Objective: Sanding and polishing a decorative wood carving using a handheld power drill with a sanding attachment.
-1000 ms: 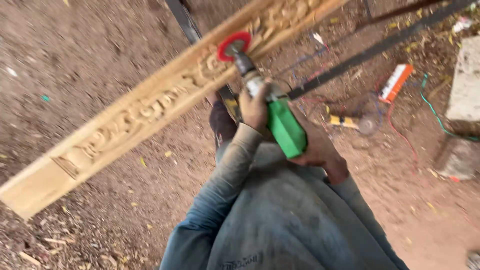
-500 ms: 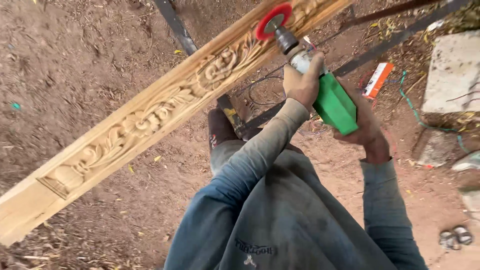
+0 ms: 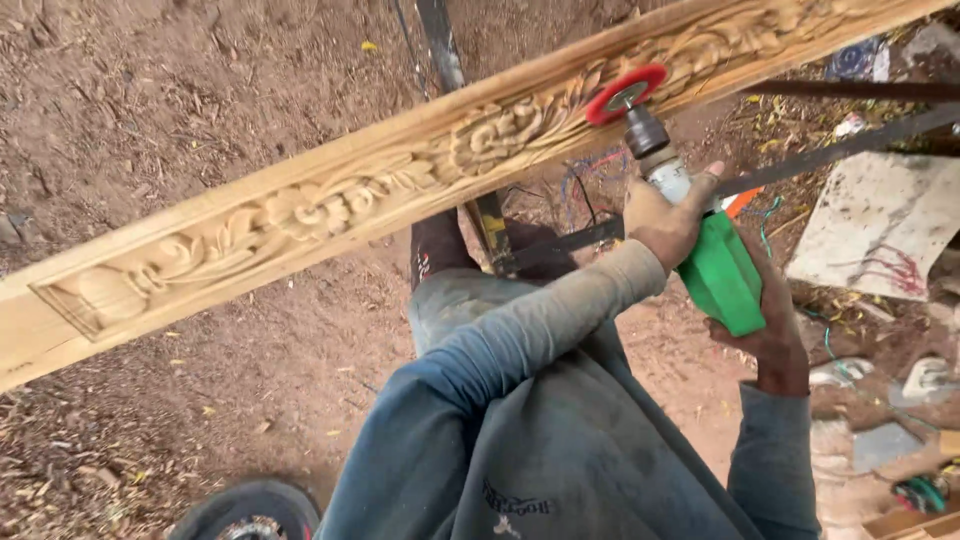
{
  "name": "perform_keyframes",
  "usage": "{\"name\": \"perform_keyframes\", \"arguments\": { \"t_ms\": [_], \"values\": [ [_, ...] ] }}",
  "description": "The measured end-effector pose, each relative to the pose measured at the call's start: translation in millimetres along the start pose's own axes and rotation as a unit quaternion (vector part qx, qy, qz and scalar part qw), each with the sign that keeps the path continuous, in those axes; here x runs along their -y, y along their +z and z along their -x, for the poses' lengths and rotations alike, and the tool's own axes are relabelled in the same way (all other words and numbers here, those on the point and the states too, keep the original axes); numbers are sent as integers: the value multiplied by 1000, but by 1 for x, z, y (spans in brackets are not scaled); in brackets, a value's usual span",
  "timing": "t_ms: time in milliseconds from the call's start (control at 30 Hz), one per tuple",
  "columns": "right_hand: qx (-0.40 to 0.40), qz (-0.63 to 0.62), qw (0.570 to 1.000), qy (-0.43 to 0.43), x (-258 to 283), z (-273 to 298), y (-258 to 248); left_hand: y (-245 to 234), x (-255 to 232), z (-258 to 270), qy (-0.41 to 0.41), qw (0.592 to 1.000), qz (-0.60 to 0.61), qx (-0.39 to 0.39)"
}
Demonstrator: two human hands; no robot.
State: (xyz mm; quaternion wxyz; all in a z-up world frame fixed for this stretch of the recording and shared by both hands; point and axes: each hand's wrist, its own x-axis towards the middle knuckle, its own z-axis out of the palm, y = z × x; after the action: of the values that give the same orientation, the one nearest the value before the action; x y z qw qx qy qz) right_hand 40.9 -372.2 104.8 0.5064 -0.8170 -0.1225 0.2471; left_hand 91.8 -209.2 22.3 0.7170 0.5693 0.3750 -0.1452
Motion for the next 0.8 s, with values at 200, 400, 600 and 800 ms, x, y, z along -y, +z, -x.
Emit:
{"name": "perform_keyframes", "arguments": {
  "t_ms": [200, 400, 600, 800],
  "values": [
    [5, -137, 981, 135, -39, 9, -40, 28, -4, -10, -14, 995, 90, 31],
    [56, -31, 998, -28, -35, -22, -42, 25, 5, -18, 23, 998, 49, -31],
    [77, -124, 986, -77, -61, -24, -43, 25, 2, -20, 8, 997, 14, -69],
    [47, 8, 993, -104, -68, -29, -49, 31, 5, -24, 15, 990, 127, -55]
  ]
}}
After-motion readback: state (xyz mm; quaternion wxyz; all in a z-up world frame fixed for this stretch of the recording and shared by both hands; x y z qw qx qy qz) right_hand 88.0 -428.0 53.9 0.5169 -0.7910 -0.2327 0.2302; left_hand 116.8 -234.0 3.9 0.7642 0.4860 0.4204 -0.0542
